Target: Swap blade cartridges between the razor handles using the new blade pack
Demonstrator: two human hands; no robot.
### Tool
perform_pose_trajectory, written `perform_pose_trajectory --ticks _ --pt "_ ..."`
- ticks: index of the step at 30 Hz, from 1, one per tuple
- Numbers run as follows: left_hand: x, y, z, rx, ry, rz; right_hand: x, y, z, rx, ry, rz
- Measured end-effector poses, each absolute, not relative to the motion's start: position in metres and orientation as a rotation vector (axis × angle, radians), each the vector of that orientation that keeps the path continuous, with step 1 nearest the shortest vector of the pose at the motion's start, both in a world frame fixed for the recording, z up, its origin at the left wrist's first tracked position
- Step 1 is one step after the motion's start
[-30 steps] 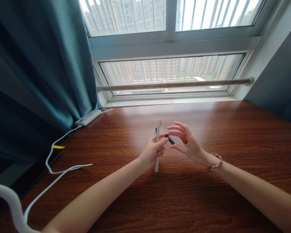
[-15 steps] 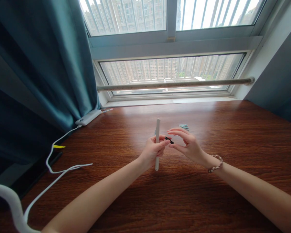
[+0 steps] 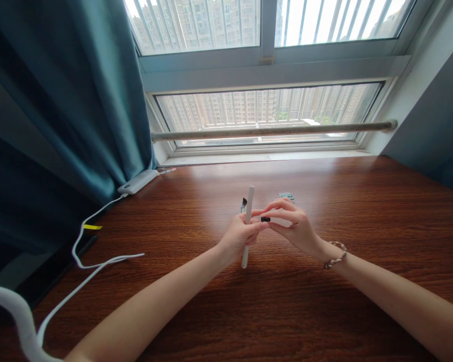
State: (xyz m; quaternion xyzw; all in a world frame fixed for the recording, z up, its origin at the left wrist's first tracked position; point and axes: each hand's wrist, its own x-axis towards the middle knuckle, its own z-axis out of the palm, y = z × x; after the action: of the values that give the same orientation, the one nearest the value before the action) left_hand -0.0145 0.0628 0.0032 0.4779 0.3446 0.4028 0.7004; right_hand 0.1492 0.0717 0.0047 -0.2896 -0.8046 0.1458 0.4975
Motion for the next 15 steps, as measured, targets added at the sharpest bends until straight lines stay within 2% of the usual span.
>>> perform_pose_trajectory --ticks 10,15 --pt "-0.0155 0.0623 0.0008 1.057 0.690 0.835 0.1513 0.0730 0.0007 -0.647 -1.985 0.308" --pt "-0.0163 0.0648 -0.0009 0.952 0.611 0.850 0.1548 0.0767 -0.0006 -0.784 -1.867 0.301"
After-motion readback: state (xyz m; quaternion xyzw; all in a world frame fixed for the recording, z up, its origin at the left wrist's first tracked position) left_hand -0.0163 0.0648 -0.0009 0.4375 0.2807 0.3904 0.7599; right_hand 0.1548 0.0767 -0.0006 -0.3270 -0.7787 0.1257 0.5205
